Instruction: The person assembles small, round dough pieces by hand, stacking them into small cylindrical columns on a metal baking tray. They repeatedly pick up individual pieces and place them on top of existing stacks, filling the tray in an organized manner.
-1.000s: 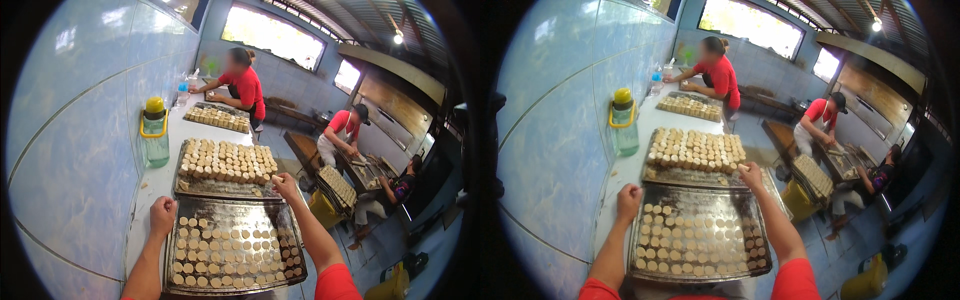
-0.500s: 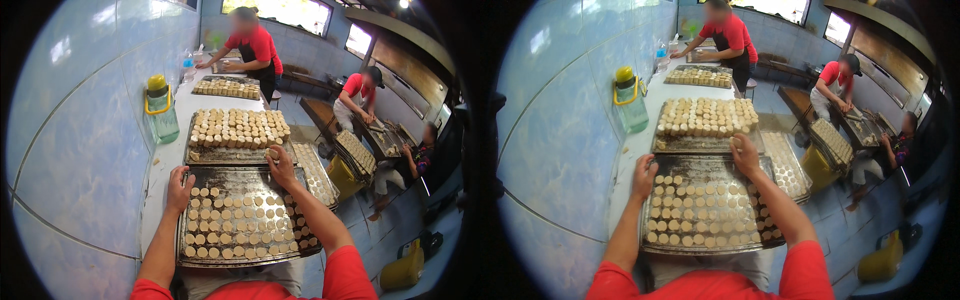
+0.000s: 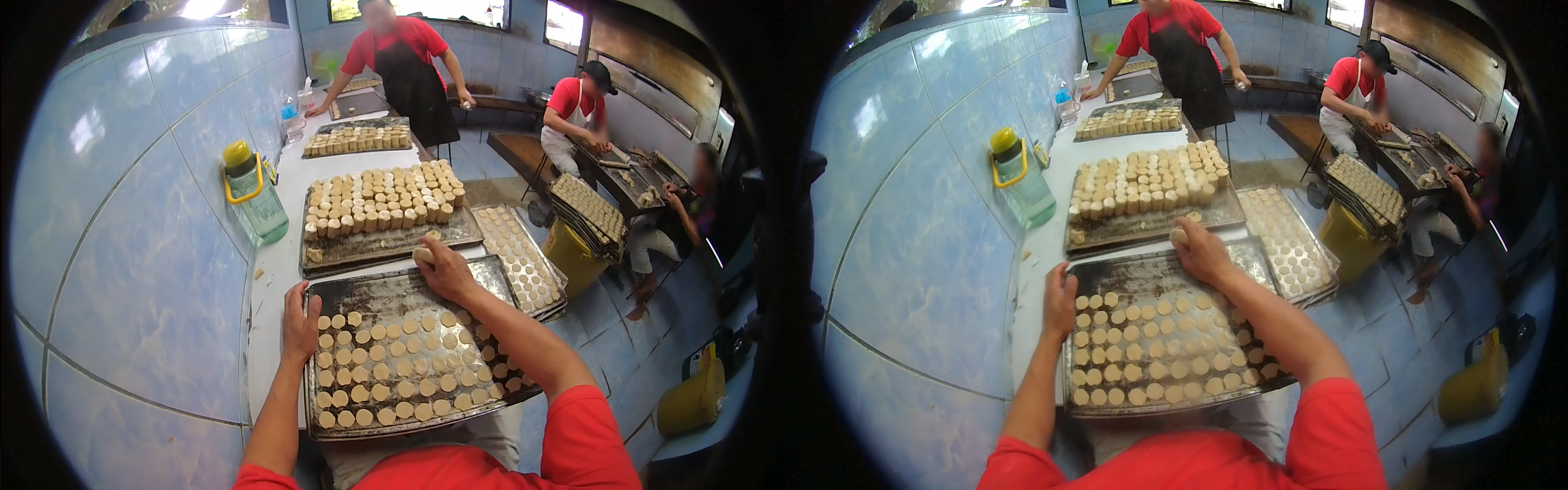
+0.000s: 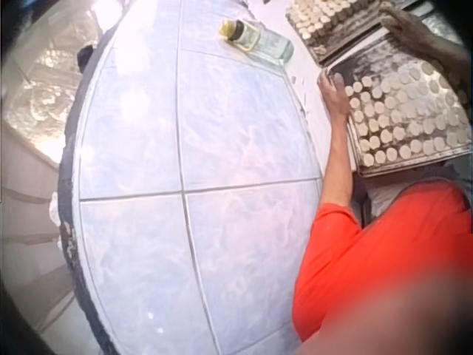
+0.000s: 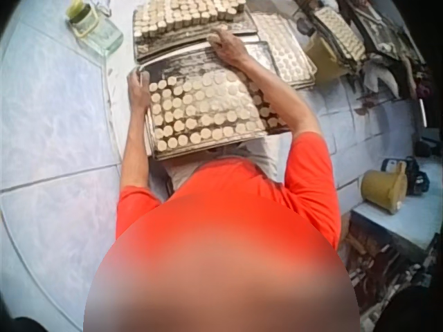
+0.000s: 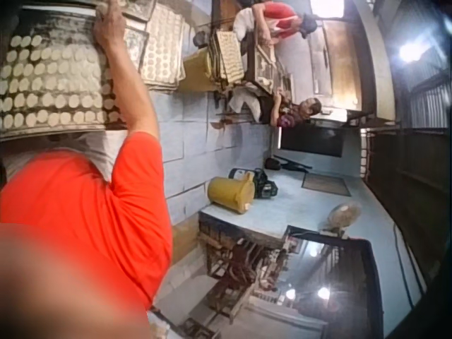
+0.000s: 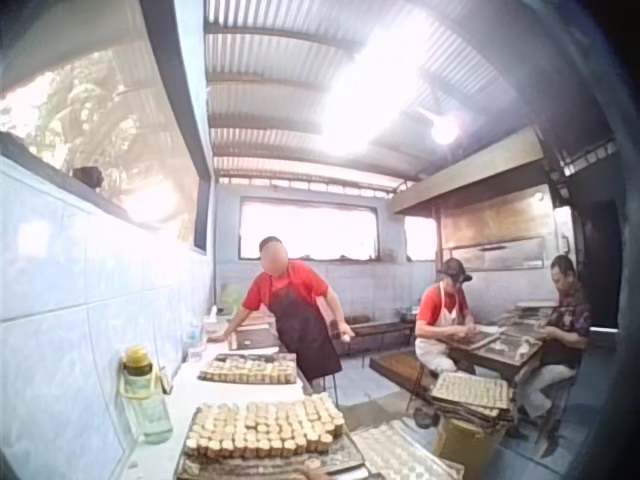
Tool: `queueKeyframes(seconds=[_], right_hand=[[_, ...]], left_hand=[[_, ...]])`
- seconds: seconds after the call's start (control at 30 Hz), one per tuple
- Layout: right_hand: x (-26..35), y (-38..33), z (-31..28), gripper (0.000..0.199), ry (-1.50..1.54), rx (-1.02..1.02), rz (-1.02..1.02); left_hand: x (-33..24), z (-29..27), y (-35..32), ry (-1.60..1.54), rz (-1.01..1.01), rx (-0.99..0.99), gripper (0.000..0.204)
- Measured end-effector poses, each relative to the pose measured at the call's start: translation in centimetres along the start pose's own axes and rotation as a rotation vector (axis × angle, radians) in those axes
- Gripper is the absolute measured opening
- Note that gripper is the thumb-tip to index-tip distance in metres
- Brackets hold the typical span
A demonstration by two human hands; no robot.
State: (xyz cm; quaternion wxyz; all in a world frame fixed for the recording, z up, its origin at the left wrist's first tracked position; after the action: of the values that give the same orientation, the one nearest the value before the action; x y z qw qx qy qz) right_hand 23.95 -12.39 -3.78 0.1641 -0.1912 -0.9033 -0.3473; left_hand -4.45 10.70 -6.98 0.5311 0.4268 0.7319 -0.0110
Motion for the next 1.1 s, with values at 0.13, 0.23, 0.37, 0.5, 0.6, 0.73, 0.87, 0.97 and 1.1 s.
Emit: queueKeyframes(seconds=[0.13,0.23,0.37,0.5,0.6,0.73,0.87,0.97,1.1], right_hand=[[0.0,-0.1,-0.2,0.043,0.093,-0.029,0.057],[0.4,0.3,-1.0,0.038,0.288,-0.035,0.192],[3.8,0.4,-0.3,0.033,0.969,0.097,0.313],[7.7,-0.3,0.1,0.039,1.170,0.259,0.353],[9.5,-1.0,0.6,0.039,1.157,0.304,0.387],[10.1,-2.1,1.1,0.036,1.211,0.317,0.448],[9.4,-3.0,1.1,0.031,1.356,0.390,0.586],[8.4,-3.4,1.0,0.028,1.442,0.428,0.684],[7.1,-4.1,0.7,0.028,1.483,0.354,0.766]], left_hand=[[0.4,0.0,-0.6,-0.024,-0.022,0.011,0.067],[-0.7,-0.4,0.2,-0.093,-0.101,-0.018,0.052],[-5.2,-0.2,2.2,0.018,-0.021,0.010,0.029],[-10.7,2.0,2.3,-0.179,0.055,0.238,0.024],[-12.9,2.9,2.0,-0.126,0.038,0.269,0.022],[-12.9,3.6,1.5,-0.086,-0.013,0.300,0.017],[-10.9,3.8,1.5,-0.248,-0.128,0.403,0.016],[-9.3,2.9,2.0,-0.324,-0.202,0.423,0.016],[-8.3,1.5,2.0,-0.029,-0.160,0.309,0.019]])
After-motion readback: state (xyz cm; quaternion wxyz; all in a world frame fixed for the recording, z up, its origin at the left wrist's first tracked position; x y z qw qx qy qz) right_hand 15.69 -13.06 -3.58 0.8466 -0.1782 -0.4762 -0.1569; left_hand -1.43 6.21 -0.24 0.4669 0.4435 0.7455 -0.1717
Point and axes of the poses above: each hand's wrist, its own y-axis towards the middle knuckle, its own z-axis out of the palm, x = y × z, the point moved 2 cm from there along y, towards the middle knuckle, and after that the axes turned 2 degrees about -y, right-handed, at the moved point
